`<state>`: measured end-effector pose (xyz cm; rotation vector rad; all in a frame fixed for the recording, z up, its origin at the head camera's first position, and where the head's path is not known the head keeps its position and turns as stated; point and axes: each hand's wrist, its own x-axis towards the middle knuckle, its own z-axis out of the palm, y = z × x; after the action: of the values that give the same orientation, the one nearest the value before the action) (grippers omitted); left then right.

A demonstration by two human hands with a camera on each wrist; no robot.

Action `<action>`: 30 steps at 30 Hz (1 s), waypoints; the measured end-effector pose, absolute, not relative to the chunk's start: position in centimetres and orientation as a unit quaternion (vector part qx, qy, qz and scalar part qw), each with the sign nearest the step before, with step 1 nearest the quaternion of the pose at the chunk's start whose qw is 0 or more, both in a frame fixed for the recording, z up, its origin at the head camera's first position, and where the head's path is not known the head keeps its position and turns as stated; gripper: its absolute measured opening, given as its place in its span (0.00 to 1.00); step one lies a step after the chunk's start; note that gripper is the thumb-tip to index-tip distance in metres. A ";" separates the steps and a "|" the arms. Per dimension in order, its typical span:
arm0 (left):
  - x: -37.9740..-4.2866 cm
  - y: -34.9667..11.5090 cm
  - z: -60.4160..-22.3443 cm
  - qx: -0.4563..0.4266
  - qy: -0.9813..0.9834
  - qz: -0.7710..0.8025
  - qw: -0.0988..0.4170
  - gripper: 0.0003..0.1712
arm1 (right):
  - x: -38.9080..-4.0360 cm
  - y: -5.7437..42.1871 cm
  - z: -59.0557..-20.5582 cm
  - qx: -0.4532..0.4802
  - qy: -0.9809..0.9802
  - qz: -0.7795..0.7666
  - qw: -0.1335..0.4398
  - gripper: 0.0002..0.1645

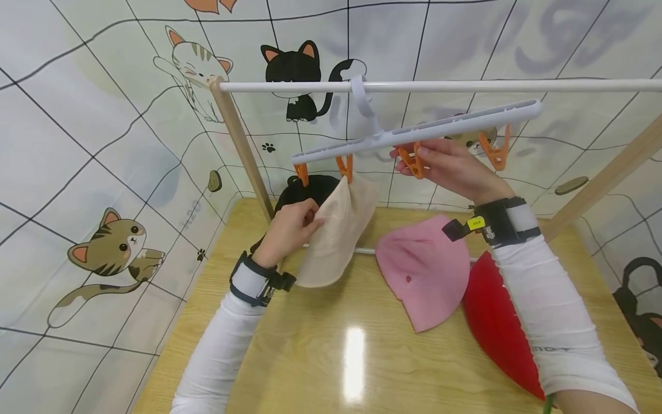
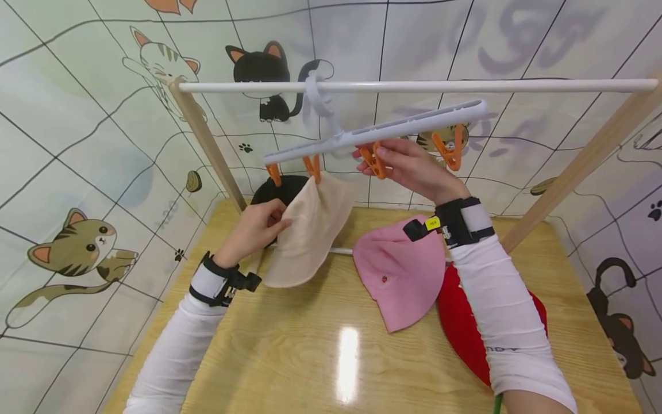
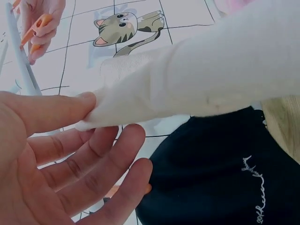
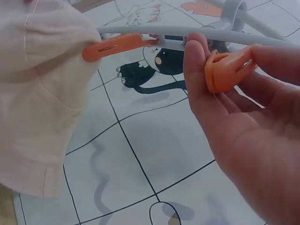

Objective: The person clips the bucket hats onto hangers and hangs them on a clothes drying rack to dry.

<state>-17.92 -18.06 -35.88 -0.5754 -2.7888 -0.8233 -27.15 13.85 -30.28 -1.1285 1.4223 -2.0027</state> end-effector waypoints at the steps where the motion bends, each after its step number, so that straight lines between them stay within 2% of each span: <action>1: -17.9 -18.0 -35.8 -0.193 -0.937 -0.277 0.088 0.07 | -27.2 13.9 -30.3 -0.403 0.525 -0.719 0.213 0.25; 6: -17.7 -17.6 -35.4 -0.190 -0.935 -0.283 0.100 0.07 | -27.5 13.6 -30.6 -0.412 0.532 -0.711 0.201 0.25; 11: -16.6 -16.2 -34.7 -0.184 -0.931 -0.279 0.149 0.07 | -27.6 13.5 -30.8 -0.410 0.531 -0.713 0.201 0.25; 16: -15.5 -13.9 -34.8 -0.221 -0.921 -0.272 0.169 0.07 | -27.6 13.7 -30.9 -0.408 0.528 -0.716 0.206 0.26; 22: -15.7 -11.4 -35.7 -0.265 -0.907 -0.292 0.145 0.07 | -27.6 13.5 -31.0 -0.400 0.541 -0.715 0.189 0.24; 30: -16.6 -8.6 -38.1 -0.305 -0.916 -0.260 0.035 0.09 | -27.5 13.4 -31.0 -0.378 0.563 -0.712 0.182 0.22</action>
<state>-16.57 -8.60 -38.09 -0.9370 -2.8133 -0.7984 -27.48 13.39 -31.04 -1.0681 1.5886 -2.0110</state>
